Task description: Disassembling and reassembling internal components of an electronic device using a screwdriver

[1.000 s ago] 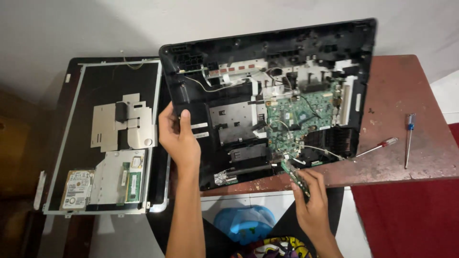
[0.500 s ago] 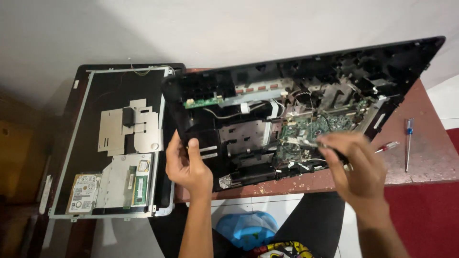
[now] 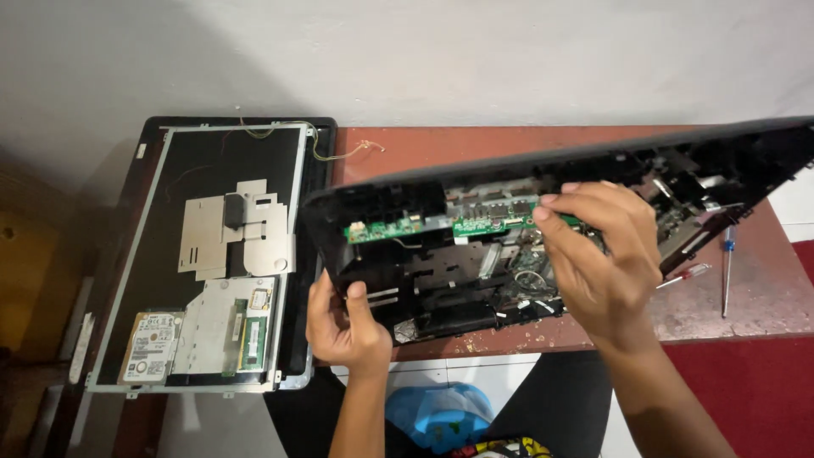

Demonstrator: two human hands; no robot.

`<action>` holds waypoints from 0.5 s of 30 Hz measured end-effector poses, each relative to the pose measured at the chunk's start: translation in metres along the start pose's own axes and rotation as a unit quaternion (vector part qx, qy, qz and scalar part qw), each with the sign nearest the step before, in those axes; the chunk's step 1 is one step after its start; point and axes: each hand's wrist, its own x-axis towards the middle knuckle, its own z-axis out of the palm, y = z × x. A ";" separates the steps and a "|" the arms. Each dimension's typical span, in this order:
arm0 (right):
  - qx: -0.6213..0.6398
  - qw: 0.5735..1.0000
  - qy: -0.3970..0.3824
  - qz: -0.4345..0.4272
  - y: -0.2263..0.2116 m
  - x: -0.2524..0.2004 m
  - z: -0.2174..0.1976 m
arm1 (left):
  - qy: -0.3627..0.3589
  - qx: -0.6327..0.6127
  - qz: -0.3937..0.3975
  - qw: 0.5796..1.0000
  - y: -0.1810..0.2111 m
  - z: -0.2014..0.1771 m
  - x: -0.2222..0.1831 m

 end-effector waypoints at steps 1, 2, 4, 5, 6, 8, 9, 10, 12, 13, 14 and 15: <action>0.004 1.000 0.010 -0.001 0.000 -0.001 0.002 | -0.001 -0.003 0.000 1.000 0.000 -0.001 -0.002; 0.008 1.000 0.021 -0.001 0.000 -0.002 0.005 | -0.002 -0.005 0.000 1.000 0.001 -0.003 -0.003; 0.015 1.000 0.022 0.003 -0.003 -0.004 0.003 | 0.001 -0.011 0.015 1.000 0.002 -0.004 -0.005; 0.022 0.999 0.022 0.008 -0.004 -0.005 0.003 | 0.003 -0.015 0.030 0.999 0.003 -0.004 -0.005; 0.023 0.999 0.021 0.008 -0.003 -0.006 0.003 | 0.003 -0.014 0.028 0.999 0.002 -0.004 -0.005; 0.017 0.999 0.027 0.011 -0.002 -0.010 0.002 | 0.009 0.004 0.022 1.000 0.003 -0.004 -0.006; 0.017 0.999 0.027 0.012 -0.002 -0.010 0.002 | 0.008 0.004 0.022 1.000 0.003 -0.005 -0.007; 0.017 0.999 0.025 0.012 -0.002 -0.011 0.001 | 0.008 0.000 0.025 1.000 0.003 -0.005 -0.007; 0.017 0.999 0.024 0.012 -0.003 -0.012 0.000 | 0.008 -0.005 0.029 1.000 0.003 -0.005 -0.006; 0.017 0.999 0.028 0.012 -0.003 -0.012 0.000 | 0.008 -0.006 0.032 0.999 0.003 -0.005 -0.006; 0.018 0.999 0.033 0.012 -0.003 -0.012 0.000 | 0.008 -0.006 0.035 0.999 0.002 -0.005 -0.007; 0.018 0.999 0.033 0.012 -0.005 -0.012 0.000 | 0.008 -0.006 0.035 0.999 0.003 -0.004 -0.006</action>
